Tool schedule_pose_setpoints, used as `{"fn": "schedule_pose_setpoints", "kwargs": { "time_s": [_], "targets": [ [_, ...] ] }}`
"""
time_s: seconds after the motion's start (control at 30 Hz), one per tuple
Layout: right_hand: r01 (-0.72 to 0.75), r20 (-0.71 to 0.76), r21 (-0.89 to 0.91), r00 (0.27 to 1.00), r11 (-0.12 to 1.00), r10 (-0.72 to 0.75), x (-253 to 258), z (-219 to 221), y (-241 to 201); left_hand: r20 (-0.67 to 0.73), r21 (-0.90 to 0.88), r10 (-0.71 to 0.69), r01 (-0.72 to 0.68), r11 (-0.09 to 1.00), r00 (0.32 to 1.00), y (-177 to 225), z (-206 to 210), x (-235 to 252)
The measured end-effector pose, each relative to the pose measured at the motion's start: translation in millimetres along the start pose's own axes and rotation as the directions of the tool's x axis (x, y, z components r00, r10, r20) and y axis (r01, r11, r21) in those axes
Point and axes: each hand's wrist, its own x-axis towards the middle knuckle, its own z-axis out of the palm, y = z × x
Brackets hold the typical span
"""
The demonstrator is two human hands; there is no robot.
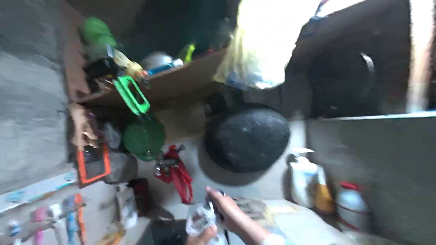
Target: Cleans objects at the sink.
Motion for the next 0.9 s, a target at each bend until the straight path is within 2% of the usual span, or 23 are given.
{"fn": "schedule_pose_setpoints", "kwargs": {
  "time_s": [0.07, 0.1, 0.27, 0.43, 0.53, 0.6, 0.63, 0.7, 0.77, 0.83, 0.9],
  "targets": [
    [-0.066, -0.109, 0.311, 0.989, 0.948, 0.104, -4.8, -27.2, -14.5, 0.067, 0.056, 0.081, -0.085, 0.995, 0.994, -5.4, 14.4, 9.6],
    [-0.062, -0.150, 0.360, 0.981, 0.931, 0.123, -9.2, -43.5, -19.3, 0.091, 0.129, 0.092, -0.103, 0.986, 0.992, -9.5, 21.5, 15.0],
    [0.023, -0.300, 0.374, 0.949, 0.927, 0.098, -48.1, -117.7, -39.6, 0.219, 0.490, 0.071, -0.173, 0.855, 0.973, -52.8, 53.6, 43.7],
    [-0.076, -0.253, 0.467, 0.943, 0.881, 0.215, -97.9, -175.0, -44.8, 0.244, 0.610, 0.040, -0.185, 0.770, 0.969, -82.6, 73.5, 59.5],
    [-0.052, -0.238, 0.468, 0.954, 0.882, 0.183, -118.8, -197.6, -40.7, 0.247, 0.666, 0.013, -0.179, 0.724, 0.969, -83.3, 79.2, 61.8],
    [-0.007, -0.234, 0.449, 0.964, 0.894, 0.125, -127.0, -208.9, -38.0, 0.271, 0.754, -0.027, -0.195, 0.628, 0.962, -74.0, 85.6, 58.4],
    [0.016, -0.228, 0.434, 0.969, 0.901, 0.093, -129.1, -213.0, -37.0, 0.307, 0.813, -0.033, -0.244, 0.529, 0.951, -65.7, 91.0, 54.9],
    [0.051, -0.218, 0.410, 0.975, 0.911, 0.044, -130.2, -216.3, -35.4, 0.462, 0.862, -0.077, -0.427, 0.273, 0.883, -46.0, 106.4, 45.3],
    [0.053, -0.213, 0.402, 0.976, 0.914, 0.038, -130.1, -212.9, -35.1, 0.617, 0.783, -0.227, -0.617, 0.077, 0.754, -34.0, 126.1, 37.2],
    [0.018, -0.224, 0.384, 0.972, 0.923, 0.074, -131.1, -207.0, -31.5, 0.649, 0.688, -0.424, -0.725, -0.025, 0.631, -38.0, 145.7, 29.3],
    [-0.025, -0.208, 0.310, 0.974, 0.950, 0.094, -129.6, -206.6, -19.4, 0.627, 0.664, -0.510, -0.747, -0.045, 0.589, -52.3, 157.9, 21.4]
  ]
}}
